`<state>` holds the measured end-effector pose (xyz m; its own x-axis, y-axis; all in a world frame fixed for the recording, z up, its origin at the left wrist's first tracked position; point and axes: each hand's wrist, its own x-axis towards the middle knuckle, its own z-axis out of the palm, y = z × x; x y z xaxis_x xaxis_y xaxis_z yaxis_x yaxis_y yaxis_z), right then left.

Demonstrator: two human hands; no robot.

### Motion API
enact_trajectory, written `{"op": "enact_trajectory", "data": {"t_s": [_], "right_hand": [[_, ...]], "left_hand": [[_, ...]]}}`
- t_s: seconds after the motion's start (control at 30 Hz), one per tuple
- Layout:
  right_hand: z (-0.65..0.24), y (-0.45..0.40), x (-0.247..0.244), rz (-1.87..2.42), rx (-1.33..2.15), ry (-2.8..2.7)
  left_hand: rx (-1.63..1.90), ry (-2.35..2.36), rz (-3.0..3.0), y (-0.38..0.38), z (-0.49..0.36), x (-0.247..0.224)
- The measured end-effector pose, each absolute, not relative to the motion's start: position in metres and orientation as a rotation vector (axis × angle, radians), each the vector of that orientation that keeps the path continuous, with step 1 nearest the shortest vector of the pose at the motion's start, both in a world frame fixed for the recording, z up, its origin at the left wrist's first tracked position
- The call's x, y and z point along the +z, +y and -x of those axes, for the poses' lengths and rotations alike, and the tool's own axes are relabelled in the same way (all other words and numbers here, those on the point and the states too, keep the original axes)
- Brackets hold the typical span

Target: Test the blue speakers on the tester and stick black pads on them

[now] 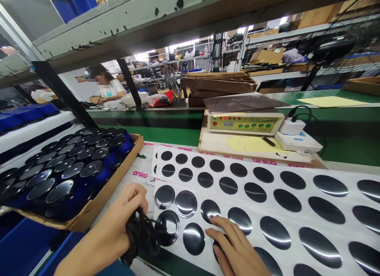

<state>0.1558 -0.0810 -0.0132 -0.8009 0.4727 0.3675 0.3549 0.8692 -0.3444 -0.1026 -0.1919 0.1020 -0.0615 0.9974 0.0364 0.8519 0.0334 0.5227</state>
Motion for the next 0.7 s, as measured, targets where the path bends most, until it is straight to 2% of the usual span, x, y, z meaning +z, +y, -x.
{"op": "enact_trajectory", "data": {"t_s": [0.1, 0.23, 0.33, 0.53, 0.7], "right_hand": [[-0.147, -0.08, -0.009, 0.546, 0.296, -2.596], [-0.133, -0.078, -0.003, 0.592, 0.333, -2.529], [-0.13, -0.076, -0.006, 0.57, 0.283, -2.536], [-0.133, -0.073, -0.009, 0.569, 0.266, -2.561], [-0.134, -0.075, -0.008, 0.56, 0.242, -2.588]], "left_hand": [[0.475, 1.836, -1.954, -0.172, 0.1, 0.107], [0.014, 1.492, -2.358, -0.112, 0.083, 0.094], [-0.18, 1.354, -2.524, -0.076, 0.08, 0.085], [-0.23, 1.249, -2.563, -0.058, 0.086, 0.078], [-0.152, 1.377, -2.486, -0.071, 0.089, 0.079]]}}
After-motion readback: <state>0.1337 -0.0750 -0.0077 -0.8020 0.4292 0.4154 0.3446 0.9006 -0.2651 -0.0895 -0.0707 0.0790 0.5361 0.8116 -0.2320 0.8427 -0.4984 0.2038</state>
